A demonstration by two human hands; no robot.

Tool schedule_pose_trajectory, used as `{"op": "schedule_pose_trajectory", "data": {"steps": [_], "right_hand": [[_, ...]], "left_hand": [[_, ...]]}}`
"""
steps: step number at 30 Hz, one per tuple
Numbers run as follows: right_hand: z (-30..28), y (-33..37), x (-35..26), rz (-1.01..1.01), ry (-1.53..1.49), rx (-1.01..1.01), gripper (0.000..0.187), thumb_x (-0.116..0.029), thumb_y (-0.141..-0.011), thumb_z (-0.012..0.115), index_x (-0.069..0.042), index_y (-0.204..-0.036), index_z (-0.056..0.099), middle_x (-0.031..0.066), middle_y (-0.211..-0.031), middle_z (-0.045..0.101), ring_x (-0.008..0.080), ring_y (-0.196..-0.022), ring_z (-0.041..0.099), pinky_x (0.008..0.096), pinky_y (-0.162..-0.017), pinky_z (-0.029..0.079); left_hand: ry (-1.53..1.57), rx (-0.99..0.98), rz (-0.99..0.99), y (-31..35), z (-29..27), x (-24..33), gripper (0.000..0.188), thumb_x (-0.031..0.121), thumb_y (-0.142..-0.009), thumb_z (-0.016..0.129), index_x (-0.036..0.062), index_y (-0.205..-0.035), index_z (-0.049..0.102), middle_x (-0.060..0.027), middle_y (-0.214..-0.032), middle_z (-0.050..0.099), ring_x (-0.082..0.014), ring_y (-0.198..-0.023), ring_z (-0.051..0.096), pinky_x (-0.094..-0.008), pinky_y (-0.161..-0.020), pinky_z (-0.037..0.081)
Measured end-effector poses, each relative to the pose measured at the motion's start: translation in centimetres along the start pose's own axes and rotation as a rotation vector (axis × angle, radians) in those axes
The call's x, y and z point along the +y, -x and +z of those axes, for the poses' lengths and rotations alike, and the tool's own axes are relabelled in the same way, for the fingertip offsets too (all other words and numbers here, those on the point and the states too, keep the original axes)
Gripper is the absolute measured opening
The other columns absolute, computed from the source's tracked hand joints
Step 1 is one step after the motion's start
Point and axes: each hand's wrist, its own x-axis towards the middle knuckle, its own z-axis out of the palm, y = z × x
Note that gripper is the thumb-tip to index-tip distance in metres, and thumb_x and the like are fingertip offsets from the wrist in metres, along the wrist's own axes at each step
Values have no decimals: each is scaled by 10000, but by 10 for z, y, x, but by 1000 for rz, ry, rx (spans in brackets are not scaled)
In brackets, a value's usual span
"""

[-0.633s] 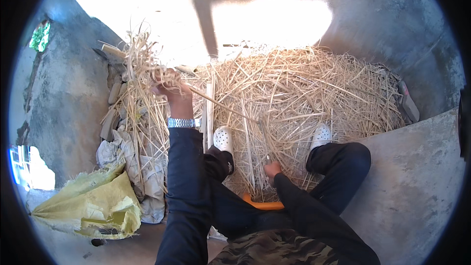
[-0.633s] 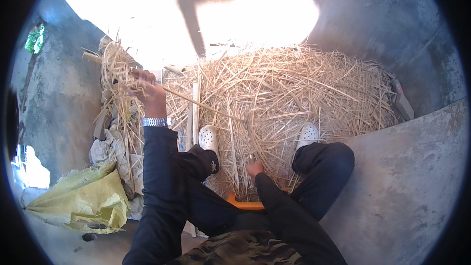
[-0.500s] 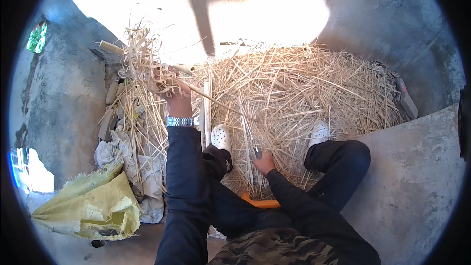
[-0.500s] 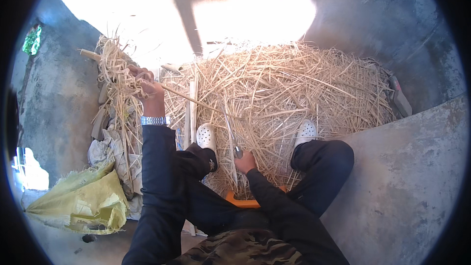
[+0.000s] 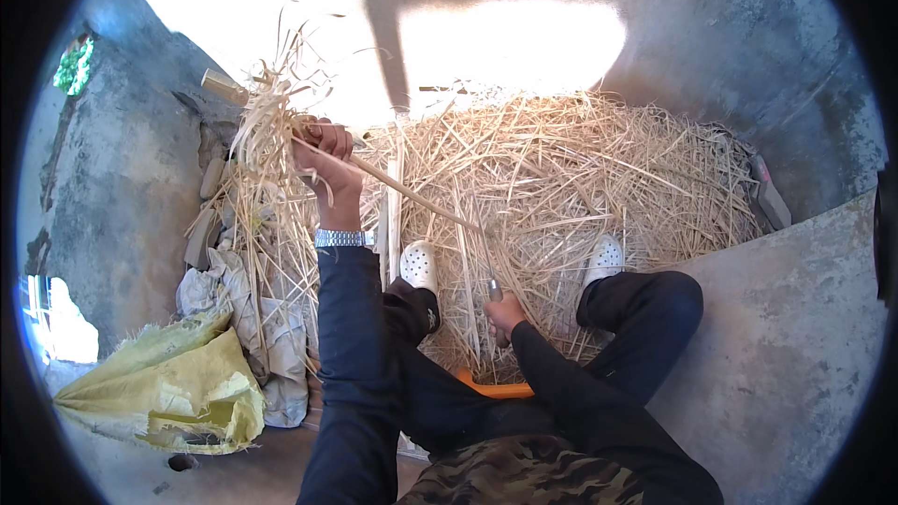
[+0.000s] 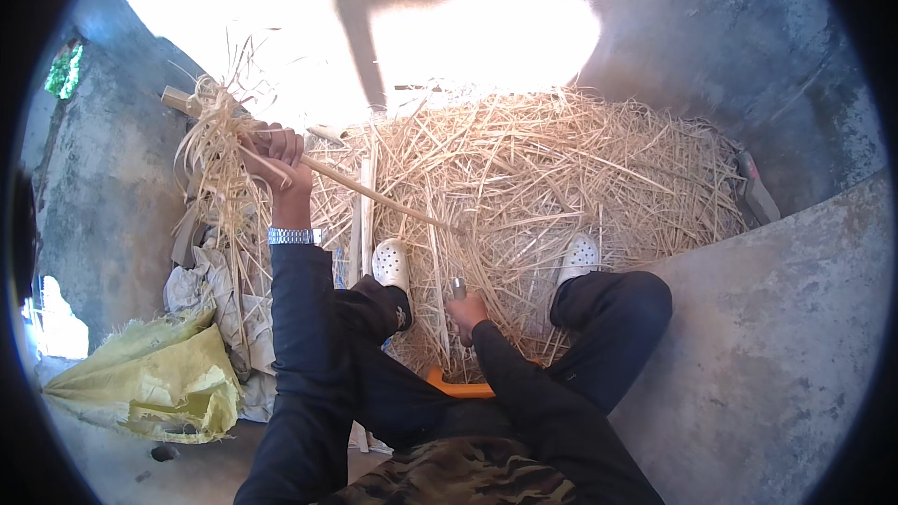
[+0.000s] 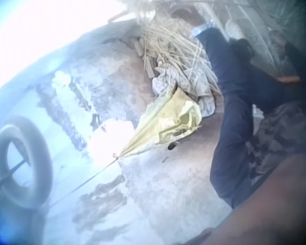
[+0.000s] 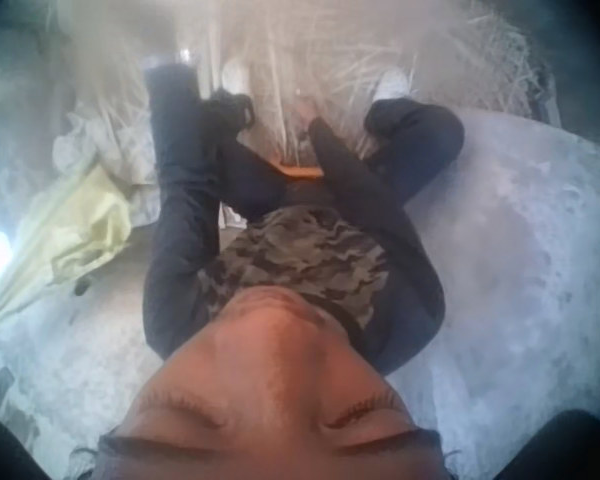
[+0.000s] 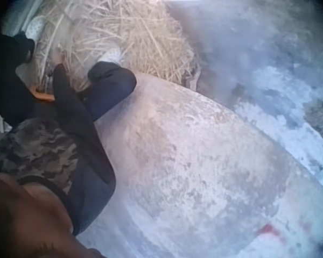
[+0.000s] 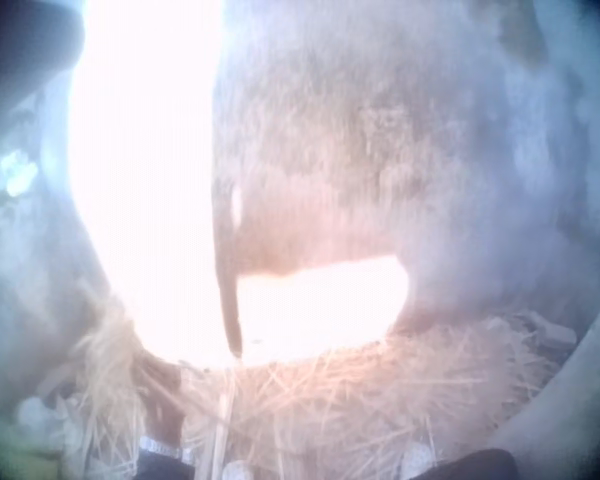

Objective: The person sits on the floor and uses a knife to peel the outer layer off a long bamboo stick. They hold the stick with one hand and scrape the blade along its length to remove the fibrous exterior, creating a pile of shavings.

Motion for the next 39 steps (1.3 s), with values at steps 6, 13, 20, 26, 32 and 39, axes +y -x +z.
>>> {"op": "schedule_pose_trajectory", "data": {"steps": [6, 13, 20, 26, 32, 39], "right_hand": [[63, 66, -59, -883, 337, -26, 129, -128, -750, 584, -19, -721, 519, 77, -551, 513, 205, -497, 538, 354, -503, 427], [28, -10, 6, -392, 464, 97, 177, -140, -718, 593, 18, -724, 514, 142, -572, 527, 268, -561, 579, 387, -558, 443], [64, 54, -53, -807, 492, -6, 208, -138, -689, 592, 20, -821, 567, 191, -604, 543, 296, -573, 588, 412, -574, 463], [-9, -46, 56, -136, 316, 195, 139, -107, -731, 579, 31, -749, 580, 82, -560, 558, 210, -506, 581, 366, -515, 460], [37, -10, -4, -552, 403, -7, 105, -81, -764, 559, 14, -809, 554, 61, -567, 530, 180, -503, 536, 335, -408, 399], [2, -41, 58, -111, 208, 174, 84, -84, -758, 578, -18, -802, 550, 58, -560, 510, 188, -500, 521, 324, -394, 384]], "left_hand": [[151, -29, -148, 9, 7, 19, 466, 528, -926, 431, 136, -675, 411, 68, -503, 229, -44, -402, 180, -200, -364, 151], [83, -37, -64, 17, 4, 17, 402, 392, -972, 416, 136, -672, 342, 45, -514, 232, -58, -417, 191, -220, -393, 166], [73, 61, -49, 12, -1, 17, 354, 359, -978, 420, 120, -718, 387, 41, -509, 270, -67, -421, 233, -226, -408, 206], [-2, 57, -32, 22, 11, 7, 297, 314, -970, 419, 138, -735, 370, 49, -557, 266, -73, -469, 240, -222, -445, 208], [42, 16, 60, 20, 10, 2, 243, 263, -950, 429, 110, -762, 416, 23, -525, 312, -89, -409, 274, -241, -375, 220], [-261, -50, 80, 23, -7, 8, 293, 380, -977, 397, 115, -854, 414, 26, -681, 366, -69, -575, 297, -226, -515, 237]]}}
